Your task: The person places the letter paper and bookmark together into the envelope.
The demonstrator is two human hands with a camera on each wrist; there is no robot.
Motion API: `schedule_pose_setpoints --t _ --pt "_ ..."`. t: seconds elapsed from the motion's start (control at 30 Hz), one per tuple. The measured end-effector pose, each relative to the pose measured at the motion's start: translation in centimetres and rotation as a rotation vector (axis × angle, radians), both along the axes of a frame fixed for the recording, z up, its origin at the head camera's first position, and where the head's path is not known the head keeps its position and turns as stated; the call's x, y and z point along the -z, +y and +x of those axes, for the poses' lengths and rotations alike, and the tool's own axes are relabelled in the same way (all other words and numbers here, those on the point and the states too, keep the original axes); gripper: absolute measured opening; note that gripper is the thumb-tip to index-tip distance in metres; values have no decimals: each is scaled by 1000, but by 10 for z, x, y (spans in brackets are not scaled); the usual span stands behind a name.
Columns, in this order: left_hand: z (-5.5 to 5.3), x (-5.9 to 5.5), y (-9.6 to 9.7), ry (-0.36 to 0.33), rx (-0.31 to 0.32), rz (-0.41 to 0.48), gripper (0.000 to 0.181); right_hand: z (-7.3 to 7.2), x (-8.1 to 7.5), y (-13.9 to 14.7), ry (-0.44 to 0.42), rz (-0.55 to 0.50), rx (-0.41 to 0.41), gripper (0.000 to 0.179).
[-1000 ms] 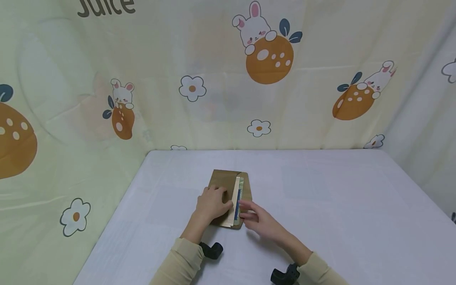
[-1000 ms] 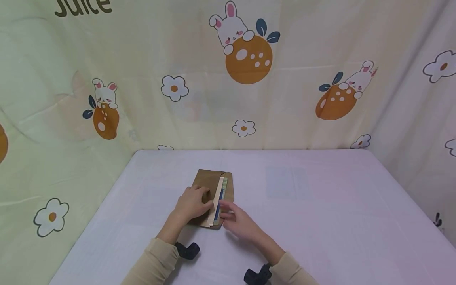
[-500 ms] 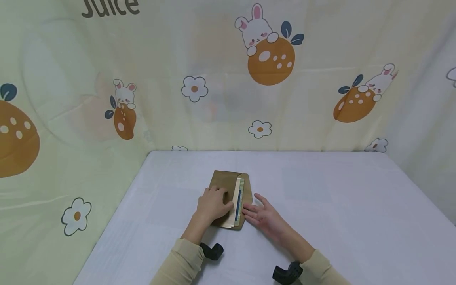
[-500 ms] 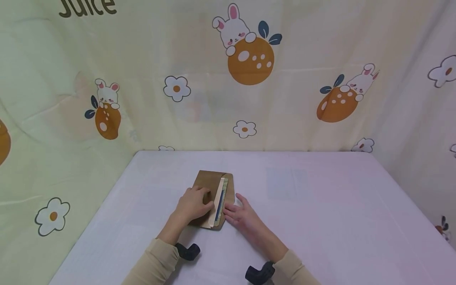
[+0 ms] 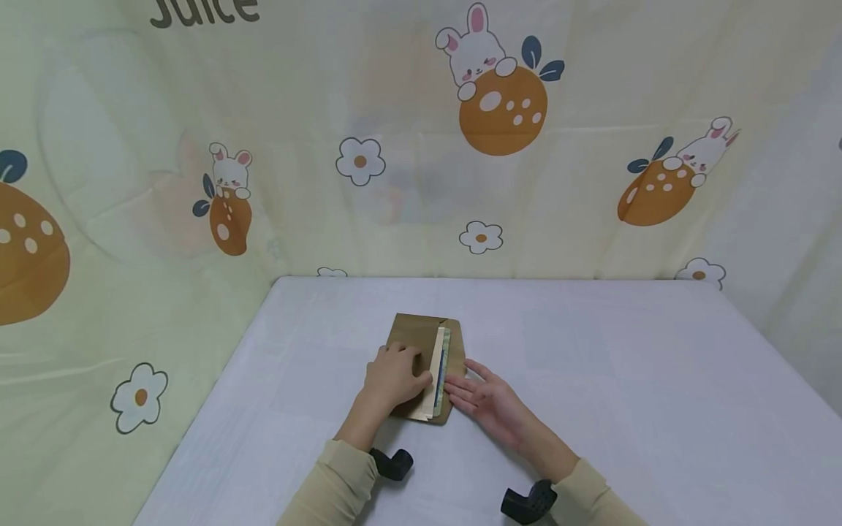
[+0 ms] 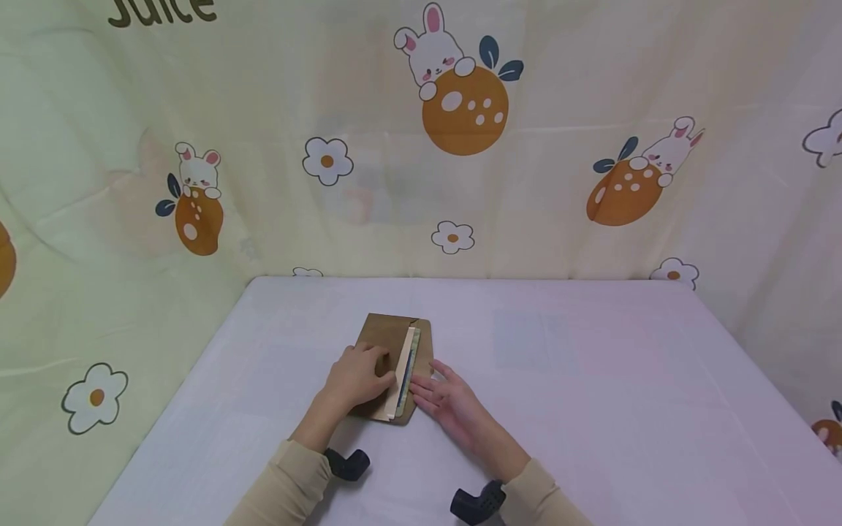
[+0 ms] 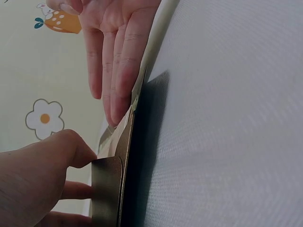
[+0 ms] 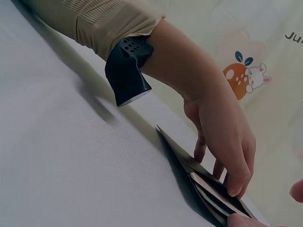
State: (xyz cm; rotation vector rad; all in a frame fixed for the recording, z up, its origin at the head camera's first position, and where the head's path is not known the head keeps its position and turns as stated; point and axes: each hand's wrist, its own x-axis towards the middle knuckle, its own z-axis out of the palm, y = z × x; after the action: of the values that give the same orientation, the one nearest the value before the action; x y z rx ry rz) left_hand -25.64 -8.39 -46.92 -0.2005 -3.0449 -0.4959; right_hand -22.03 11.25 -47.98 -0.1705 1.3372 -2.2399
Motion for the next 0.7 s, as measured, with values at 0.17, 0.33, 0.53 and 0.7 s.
schedule_pose_setpoints --t 0.17,0.33,0.53,0.7 --pt "2 -2 -1 1 -3 0 51 -1 1 -3 -3 -3 -6 76" --pt "3 -1 -4 -5 -9 -6 53 0 4 -7 5 -18 -22 77" --pt "3 2 -4 -3 4 6 53 1 9 -7 39 -22 -51 75" --pt "4 6 -2 -11 27 36 52 3 9 0 103 57 -30 74"
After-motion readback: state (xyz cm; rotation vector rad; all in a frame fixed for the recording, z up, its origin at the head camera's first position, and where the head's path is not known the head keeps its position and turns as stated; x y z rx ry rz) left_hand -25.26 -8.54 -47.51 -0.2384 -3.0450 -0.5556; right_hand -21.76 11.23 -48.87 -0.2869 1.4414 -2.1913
